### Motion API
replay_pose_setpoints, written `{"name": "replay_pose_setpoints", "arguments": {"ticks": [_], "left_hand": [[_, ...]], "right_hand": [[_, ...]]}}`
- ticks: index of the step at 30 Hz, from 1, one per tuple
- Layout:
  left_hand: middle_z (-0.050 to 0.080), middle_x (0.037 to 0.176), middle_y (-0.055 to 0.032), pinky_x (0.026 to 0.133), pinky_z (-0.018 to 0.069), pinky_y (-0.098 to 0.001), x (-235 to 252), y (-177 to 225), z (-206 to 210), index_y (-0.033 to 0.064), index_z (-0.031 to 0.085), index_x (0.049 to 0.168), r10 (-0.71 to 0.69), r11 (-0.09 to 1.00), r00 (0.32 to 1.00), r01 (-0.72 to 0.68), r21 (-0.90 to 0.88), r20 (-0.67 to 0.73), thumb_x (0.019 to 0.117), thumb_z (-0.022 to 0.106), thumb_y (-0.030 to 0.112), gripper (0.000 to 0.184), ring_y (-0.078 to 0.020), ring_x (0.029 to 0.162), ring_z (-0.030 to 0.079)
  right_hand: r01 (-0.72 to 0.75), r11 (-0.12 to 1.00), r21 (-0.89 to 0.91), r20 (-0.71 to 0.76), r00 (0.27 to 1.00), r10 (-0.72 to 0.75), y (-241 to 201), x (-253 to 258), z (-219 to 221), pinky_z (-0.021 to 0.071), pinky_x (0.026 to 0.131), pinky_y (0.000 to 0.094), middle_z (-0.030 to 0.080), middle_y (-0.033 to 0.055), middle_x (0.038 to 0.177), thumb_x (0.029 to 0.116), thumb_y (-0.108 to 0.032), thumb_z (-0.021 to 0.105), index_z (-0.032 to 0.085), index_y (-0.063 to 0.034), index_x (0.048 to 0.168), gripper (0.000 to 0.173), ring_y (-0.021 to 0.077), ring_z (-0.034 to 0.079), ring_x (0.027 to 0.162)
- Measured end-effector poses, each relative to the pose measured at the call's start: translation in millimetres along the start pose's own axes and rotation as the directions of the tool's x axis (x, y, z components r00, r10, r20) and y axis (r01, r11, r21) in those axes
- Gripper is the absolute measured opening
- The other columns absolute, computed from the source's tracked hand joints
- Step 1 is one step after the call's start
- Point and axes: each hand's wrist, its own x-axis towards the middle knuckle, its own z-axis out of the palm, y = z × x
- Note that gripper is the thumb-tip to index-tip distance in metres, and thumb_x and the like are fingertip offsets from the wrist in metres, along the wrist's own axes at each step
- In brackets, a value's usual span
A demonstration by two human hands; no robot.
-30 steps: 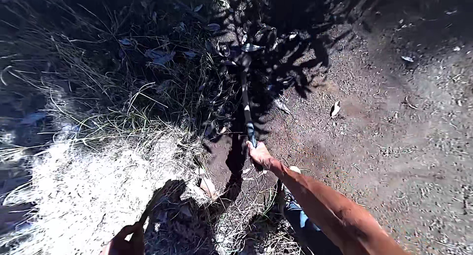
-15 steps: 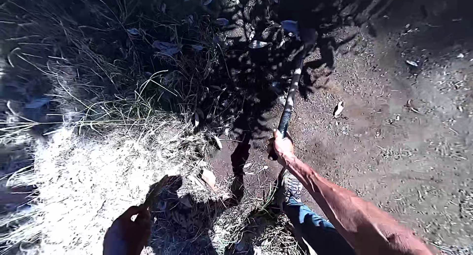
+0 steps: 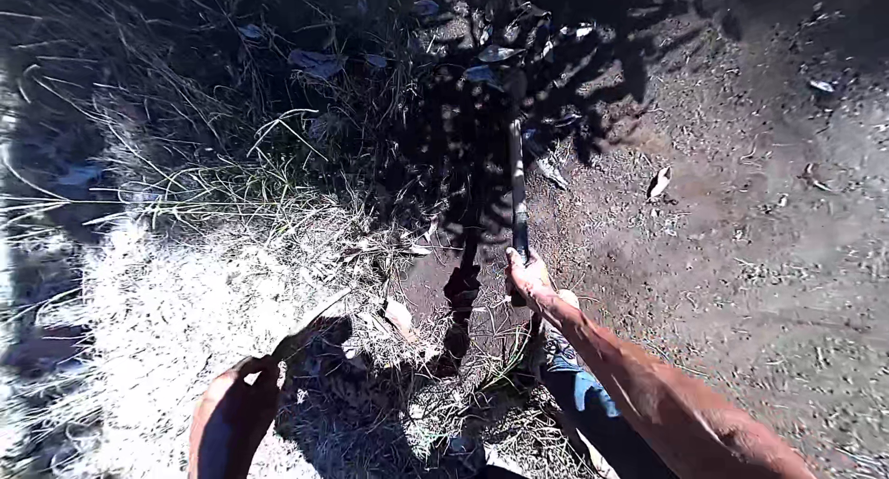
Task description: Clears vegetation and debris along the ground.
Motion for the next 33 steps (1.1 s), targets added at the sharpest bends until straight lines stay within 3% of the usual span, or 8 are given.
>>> {"name": "replay_pose_setpoints", "arguments": {"ticks": [3,8,12,17,22,26,29,33], "left_hand": [[0.075,0.093,-0.0129,0.078,0.0552,-0.0605,-4.2,-2.5,2.4,0.0131,0.078,0.099,0.023,1.000,1.000,-0.022,0.007,-0.019,0.1001,0.063,0.027,0.021,-0.0326,0.087,0.072],[0.075,0.099,-0.0145,0.084,0.0543,-0.0628,-5.7,-8.0,4.7,0.0159,0.078,0.105,-0.035,0.999,0.999,0.035,0.004,0.004,0.1010,0.063,0.035,0.024,-0.0350,0.094,0.071],[0.075,0.107,-0.0146,0.093,0.0517,-0.0655,1.9,-2.6,3.6,0.0174,0.079,0.106,-0.031,0.999,0.999,0.031,-0.026,0.010,0.1010,0.062,0.043,0.031,-0.0367,0.105,0.070],[0.075,0.094,-0.0143,0.080,0.0533,-0.0650,0.2,-5.5,-0.9,0.0170,0.078,0.098,-0.042,0.999,0.999,0.042,0.006,0.014,0.0987,0.068,0.035,0.021,-0.0358,0.091,0.071],[0.075,0.097,-0.0141,0.084,0.0533,-0.0642,-2.8,-4.3,-1.5,0.0156,0.078,0.096,-0.053,0.999,0.999,0.053,-0.008,0.003,0.0992,0.067,0.038,0.025,-0.0345,0.094,0.071],[0.073,0.099,-0.0169,0.087,0.0523,-0.0651,-1.2,1.0,-5.2,0.0133,0.076,0.101,-0.082,0.997,0.996,0.082,-0.005,0.041,0.0981,0.068,0.033,0.021,-0.0380,0.099,0.069],[0.071,0.091,-0.0180,0.078,0.0508,-0.0663,1.6,1.6,-6.0,0.0131,0.073,0.092,-0.114,0.993,0.991,0.113,0.012,0.063,0.0951,0.072,0.030,0.017,-0.0392,0.091,0.068],[0.072,0.089,-0.0178,0.076,0.0509,-0.0670,4.8,-5.9,-5.6,0.0141,0.075,0.093,-0.094,0.996,0.994,0.093,0.011,0.065,0.0949,0.072,0.029,0.016,-0.0394,0.088,0.068]], "right_hand": [[-0.004,1.000,-0.006,0.035,0.999,0.004,14.6,0.2,44.9,0.0551,0.051,0.0481,0.059,0.0135,0.071,0.1055,-0.058,0.044,0.058,-0.0108,0.124,0.052,0.0270,0.059,0.052],[0.116,0.750,-0.651,0.187,0.982,0.010,152.0,-43.0,-18.5,0.0556,0.095,0.0555,0.072,0.0173,0.110,0.1004,-0.052,0.056,0.053,-0.0074,0.140,0.059,0.0323,0.071,0.104],[0.051,0.893,-0.446,0.126,0.992,0.007,72.6,-50.7,-40.5,0.0586,0.080,0.0563,0.070,0.0188,0.099,0.1043,-0.053,0.051,0.054,-0.0090,0.139,0.056,0.0330,0.071,0.085],[0.008,0.984,0.179,-0.023,1.000,-0.004,-8.0,-20.2,49.8,0.0548,0.047,0.0448,0.057,0.0088,0.065,0.1073,-0.052,0.046,0.057,-0.0095,0.123,0.047,0.0229,0.056,0.047],[0.227,0.744,-0.628,0.355,0.935,0.016,185.8,-65.8,14.8,0.0575,0.089,0.0556,0.072,0.0144,0.104,0.0977,-0.055,0.056,0.054,-0.0107,0.138,0.060,0.0298,0.072,0.096],[0.227,0.638,-0.736,0.336,0.940,0.052,181.8,-106.8,-61.0,0.0567,0.091,0.0582,0.072,0.0161,0.107,0.0950,-0.065,0.052,0.056,-0.0112,0.138,0.069,0.0330,0.071,0.101],[0.098,0.787,-0.609,0.156,0.988,-0.003,112.6,-89.2,-75.9,0.0561,0.089,0.0588,0.071,0.0202,0.107,0.1026,-0.057,0.050,0.054,-0.0089,0.139,0.060,0.0353,0.071,0.098],[-0.031,0.999,0.013,-0.096,0.995,0.032,60.6,-38.8,-14.3,0.0580,0.054,0.0520,0.063,0.0140,0.073,0.1046,-0.061,0.045,0.053,-0.0141,0.134,0.056,0.0293,0.063,0.055]]}}
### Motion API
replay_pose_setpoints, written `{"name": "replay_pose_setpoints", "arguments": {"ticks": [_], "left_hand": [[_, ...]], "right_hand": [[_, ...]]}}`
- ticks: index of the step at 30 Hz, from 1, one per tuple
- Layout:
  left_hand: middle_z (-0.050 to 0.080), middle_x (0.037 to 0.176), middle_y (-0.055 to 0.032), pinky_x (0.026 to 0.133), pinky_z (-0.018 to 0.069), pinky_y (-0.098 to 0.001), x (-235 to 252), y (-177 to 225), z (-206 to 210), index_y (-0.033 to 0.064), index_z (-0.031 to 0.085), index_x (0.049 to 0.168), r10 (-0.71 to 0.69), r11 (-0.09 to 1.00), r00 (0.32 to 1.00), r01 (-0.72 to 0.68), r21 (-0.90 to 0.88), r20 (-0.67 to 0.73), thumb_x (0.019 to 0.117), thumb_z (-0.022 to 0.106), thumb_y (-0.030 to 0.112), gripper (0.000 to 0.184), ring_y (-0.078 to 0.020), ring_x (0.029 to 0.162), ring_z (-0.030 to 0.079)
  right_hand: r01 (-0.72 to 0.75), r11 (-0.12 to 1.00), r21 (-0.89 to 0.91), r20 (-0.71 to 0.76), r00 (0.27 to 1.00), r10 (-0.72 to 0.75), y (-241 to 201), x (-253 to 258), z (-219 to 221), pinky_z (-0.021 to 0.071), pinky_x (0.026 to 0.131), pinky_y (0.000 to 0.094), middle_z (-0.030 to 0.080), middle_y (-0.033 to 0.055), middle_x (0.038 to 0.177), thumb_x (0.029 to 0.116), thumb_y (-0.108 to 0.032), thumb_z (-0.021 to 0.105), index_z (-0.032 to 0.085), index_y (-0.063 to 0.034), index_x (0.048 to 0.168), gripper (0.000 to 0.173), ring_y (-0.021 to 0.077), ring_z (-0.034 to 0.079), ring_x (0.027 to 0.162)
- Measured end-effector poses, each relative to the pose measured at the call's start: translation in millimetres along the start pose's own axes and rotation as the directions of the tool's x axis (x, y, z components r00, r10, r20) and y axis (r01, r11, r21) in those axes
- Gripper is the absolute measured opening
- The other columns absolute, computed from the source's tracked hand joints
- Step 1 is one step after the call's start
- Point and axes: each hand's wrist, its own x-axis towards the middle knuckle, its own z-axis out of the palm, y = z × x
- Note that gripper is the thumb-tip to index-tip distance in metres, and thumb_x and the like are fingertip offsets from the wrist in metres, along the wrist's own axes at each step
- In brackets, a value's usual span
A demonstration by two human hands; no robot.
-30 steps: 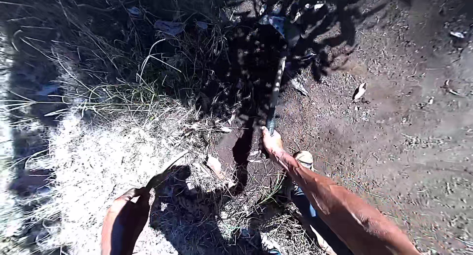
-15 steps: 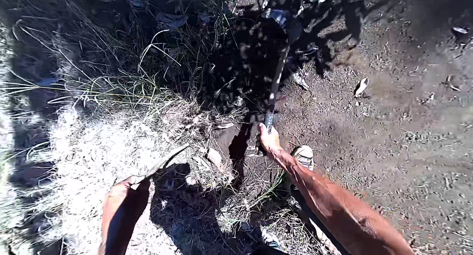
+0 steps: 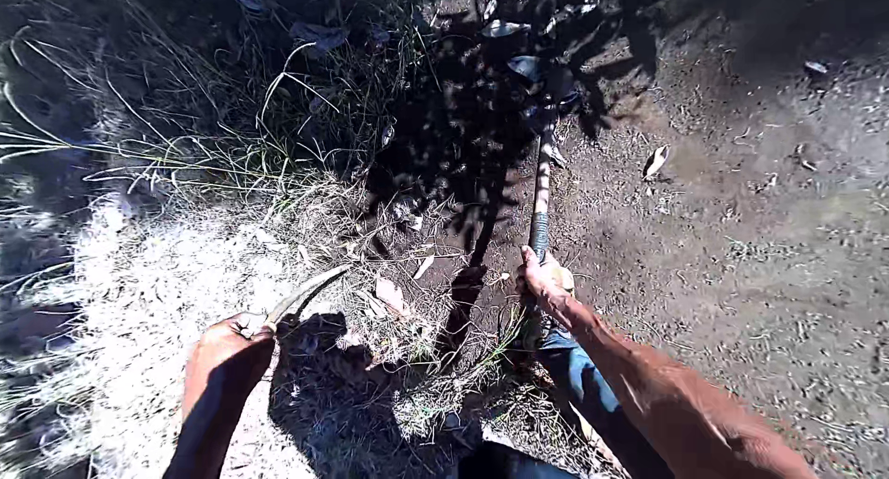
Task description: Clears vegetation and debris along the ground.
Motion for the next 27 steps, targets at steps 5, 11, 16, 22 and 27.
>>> {"name": "replay_pose_setpoints", "arguments": {"ticks": [5,11,16,22,27], "left_hand": [[0.072,0.091,-0.0176,0.074,0.0515,-0.0678,7.5,-7.8,0.1,0.0154,0.076,0.095,-0.005,0.999,1.000,0.005,-0.051,-0.004,0.0953,0.071,0.028,0.014,-0.0387,0.086,0.069],[0.071,0.095,-0.0221,0.081,0.0497,-0.0707,5.6,9.3,-10.5,0.0110,0.075,0.091,-0.034,0.999,0.999,0.034,-0.006,-0.002,0.0939,0.074,0.030,0.019,-0.0443,0.095,0.067],[0.070,0.082,-0.0170,0.068,0.0501,-0.0662,3.8,-0.1,-4.5,0.0151,0.071,0.084,-0.027,1.000,0.999,0.027,-0.005,-0.028,0.0934,0.074,0.030,0.017,-0.0395,0.080,0.067],[0.070,0.086,-0.0182,0.071,0.0505,-0.0678,-0.4,-8.6,0.6,0.0137,0.073,0.088,-0.024,0.999,0.999,0.022,-0.043,-0.037,0.0948,0.072,0.030,0.018,-0.0405,0.084,0.068],[0.070,0.089,-0.0220,0.074,0.0509,-0.0708,-9.0,-2.1,6.3,0.0109,0.073,0.088,0.013,0.999,0.997,-0.016,-0.047,-0.070,0.0948,0.071,0.028,0.018,-0.0445,0.088,0.068]], "right_hand": [[0.078,0.887,-0.454,0.220,0.975,0.027,188.0,-72.9,22.9,0.0582,0.087,0.0511,0.072,0.0143,0.100,0.1013,-0.049,0.055,0.057,-0.0070,0.134,0.053,0.0271,0.071,0.090],[0.046,0.912,-0.408,0.196,0.980,0.039,145.0,-113.0,-2.5,0.0578,0.090,0.0530,0.072,0.0136,0.105,0.1002,-0.056,0.055,0.058,-0.0122,0.137,0.058,0.0268,0.072,0.096],[-0.005,0.999,0.032,0.139,0.990,0.000,42.7,-39.1,81.7,0.0556,0.050,0.0460,0.058,0.0127,0.068,0.1086,-0.049,0.046,0.052,-0.0108,0.131,0.044,0.0259,0.059,0.051],[0.189,0.738,-0.647,0.317,0.948,0.035,212.4,-99.0,14.4,0.0574,0.090,0.0550,0.073,0.0142,0.105,0.0982,-0.058,0.054,0.053,-0.0103,0.140,0.063,0.0293,0.072,0.098],[0.100,0.913,-0.396,0.243,0.970,-0.001,96.2,-85.1,27.8,0.0571,0.086,0.0535,0.071,0.0170,0.102,0.1036,-0.052,0.054,0.057,-0.0099,0.136,0.053,0.0302,0.071,0.091]]}}
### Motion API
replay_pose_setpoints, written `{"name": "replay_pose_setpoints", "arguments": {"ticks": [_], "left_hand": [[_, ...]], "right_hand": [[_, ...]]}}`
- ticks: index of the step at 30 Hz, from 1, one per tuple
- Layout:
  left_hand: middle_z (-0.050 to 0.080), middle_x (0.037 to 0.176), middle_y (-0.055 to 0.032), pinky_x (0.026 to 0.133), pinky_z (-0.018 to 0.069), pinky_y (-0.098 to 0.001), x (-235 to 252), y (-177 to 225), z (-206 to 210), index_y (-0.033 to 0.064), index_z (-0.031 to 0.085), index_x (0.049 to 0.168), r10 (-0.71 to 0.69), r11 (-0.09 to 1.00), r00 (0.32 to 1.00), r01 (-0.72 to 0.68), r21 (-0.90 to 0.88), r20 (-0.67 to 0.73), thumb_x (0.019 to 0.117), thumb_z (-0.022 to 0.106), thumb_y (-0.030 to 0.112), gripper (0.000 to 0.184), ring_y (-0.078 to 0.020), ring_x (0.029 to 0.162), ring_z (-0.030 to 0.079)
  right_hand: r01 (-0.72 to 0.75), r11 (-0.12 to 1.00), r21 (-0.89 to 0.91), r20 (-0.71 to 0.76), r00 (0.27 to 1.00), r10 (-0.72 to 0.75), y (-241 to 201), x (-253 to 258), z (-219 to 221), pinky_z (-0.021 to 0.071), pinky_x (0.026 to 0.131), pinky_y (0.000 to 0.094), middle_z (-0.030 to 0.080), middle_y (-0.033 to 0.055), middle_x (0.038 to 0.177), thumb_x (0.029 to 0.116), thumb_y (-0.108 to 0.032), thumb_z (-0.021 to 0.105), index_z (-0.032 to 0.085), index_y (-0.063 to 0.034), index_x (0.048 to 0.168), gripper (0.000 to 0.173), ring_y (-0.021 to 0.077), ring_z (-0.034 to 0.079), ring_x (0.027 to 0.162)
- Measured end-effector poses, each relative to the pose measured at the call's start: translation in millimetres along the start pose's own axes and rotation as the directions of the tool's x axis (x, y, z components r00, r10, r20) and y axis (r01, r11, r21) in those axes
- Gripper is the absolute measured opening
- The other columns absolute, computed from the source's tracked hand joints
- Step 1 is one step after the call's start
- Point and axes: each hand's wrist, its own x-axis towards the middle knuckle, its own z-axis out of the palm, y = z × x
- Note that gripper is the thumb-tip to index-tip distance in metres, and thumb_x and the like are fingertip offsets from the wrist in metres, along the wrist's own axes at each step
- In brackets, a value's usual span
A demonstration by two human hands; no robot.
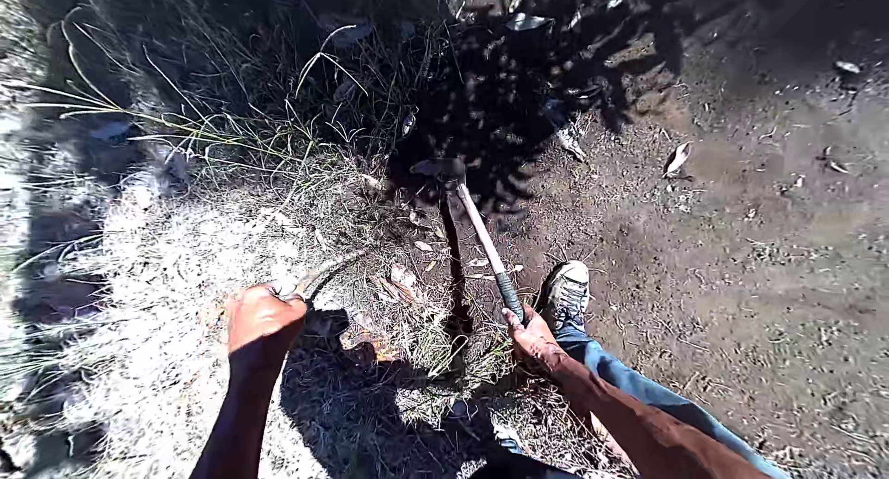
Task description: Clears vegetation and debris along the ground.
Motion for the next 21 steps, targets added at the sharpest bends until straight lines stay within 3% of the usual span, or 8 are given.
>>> {"name": "replay_pose_setpoints", "arguments": {"ticks": [2,4,8,10,15,18,20,21], "left_hand": [[0.070,0.084,-0.0199,0.069,0.0511,-0.0684,-4.1,-2.9,3.5,0.0122,0.072,0.086,-0.009,1.000,1.000,0.009,-0.011,-0.008,0.0951,0.070,0.029,0.019,-0.0426,0.081,0.068],[0.069,0.082,-0.0186,0.067,0.0511,-0.0673,-8.0,-11.1,10.3,0.0126,0.071,0.086,-0.023,1.000,1.000,0.022,-0.018,-0.015,0.0950,0.070,0.029,0.019,-0.0413,0.079,0.068],[0.072,0.087,-0.0178,0.072,0.0517,-0.0684,-20.0,-22.3,17.0,0.0134,0.075,0.094,-0.033,0.997,0.999,0.032,-0.070,-0.018,0.0967,0.070,0.030,0.018,-0.0407,0.083,0.069],[0.071,0.086,-0.0188,0.073,0.0508,-0.0689,-28.0,-29.2,18.6,0.0119,0.075,0.094,-0.041,0.993,0.999,0.038,-0.108,-0.024,0.0970,0.070,0.028,0.018,-0.0412,0.083,0.068],[0.071,0.091,-0.0217,0.078,0.0506,-0.0700,-40.6,-23.7,26.4,0.0100,0.075,0.095,-0.027,0.991,0.997,0.017,-0.134,-0.069,0.0961,0.069,0.026,0.017,-0.0449,0.090,0.068],[0.071,0.092,-0.0205,0.076,0.0506,-0.0699,-48.7,-25.2,33.5,0.0122,0.075,0.096,-0.039,0.989,0.996,0.027,-0.146,-0.077,0.0961,0.069,0.028,0.017,-0.0439,0.089,0.067],[0.069,0.085,-0.0182,0.070,0.0502,-0.0672,-54.7,-31.7,40.4,0.0126,0.072,0.089,-0.053,0.987,0.993,0.037,-0.154,-0.102,0.0958,0.069,0.028,0.017,-0.0412,0.083,0.066],[0.068,0.083,-0.0185,0.069,0.0499,-0.0664,-60.3,-36.9,45.5,0.0116,0.071,0.089,-0.069,0.986,0.993,0.053,-0.160,-0.099,0.0965,0.068,0.029,0.019,-0.0408,0.082,0.066]], "right_hand": [[0.006,0.961,0.276,-0.042,0.999,0.006,-66.8,30.1,5.0,0.0576,0.061,0.0505,0.064,0.0159,0.079,0.1063,-0.051,0.050,0.056,-0.0111,0.132,0.048,0.0292,0.065,0.062],[0.036,0.928,0.371,-0.016,0.999,-0.032,-92.9,54.7,22.7,0.0540,0.049,0.0468,0.057,0.0124,0.067,0.1062,-0.055,0.047,0.056,-0.0147,0.129,0.047,0.0259,0.057,0.049],[0.188,0.927,-0.324,0.219,0.968,-0.120,65.9,36.6,29.1,0.0579,0.084,0.0564,0.072,0.0161,0.101,0.0992,-0.056,0.054,0.056,-0.0105,0.135,0.058,0.0308,0.071,0.091],[0.155,0.860,-0.487,0.236,0.971,-0.041,108.4,-2.4,16.1,0.0572,0.089,0.0600,0.073,0.0158,0.107,0.0951,-0.064,0.052,0.054,-0.0129,0.139,0.068,0.0330,0.072,0.100],[0.105,0.952,-0.287,0.082,0.993,-0.085,39.1,-13.9,-11.1,0.0543,0.095,0.0563,0.071,0.0174,0.110,0.1019,-0.056,0.052,0.057,-0.0101,0.137,0.058,0.0322,0.070,0.103],[0.092,0.990,0.105,-0.057,0.995,-0.086,-20.3,22.9,7.4,0.0576,0.062,0.0516,0.065,0.0156,0.077,0.1062,-0.049,0.051,0.056,-0.0103,0.129,0.045,0.0301,0.065,0.063],[0.109,0.981,0.163,-0.052,0.993,-0.102,1.8,37.3,30.9,0.0572,0.054,0.0496,0.062,0.0135,0.070,0.1057,-0.052,0.051,0.056,-0.0125,0.129,0.047,0.0273,0.062,0.054],[0.115,0.993,0.021,-0.005,0.993,-0.115,39.8,29.2,36.4,0.0590,0.065,0.0510,0.067,0.0147,0.080,0.1047,-0.051,0.052,0.057,-0.0106,0.131,0.049,0.0280,0.067,0.065]]}}
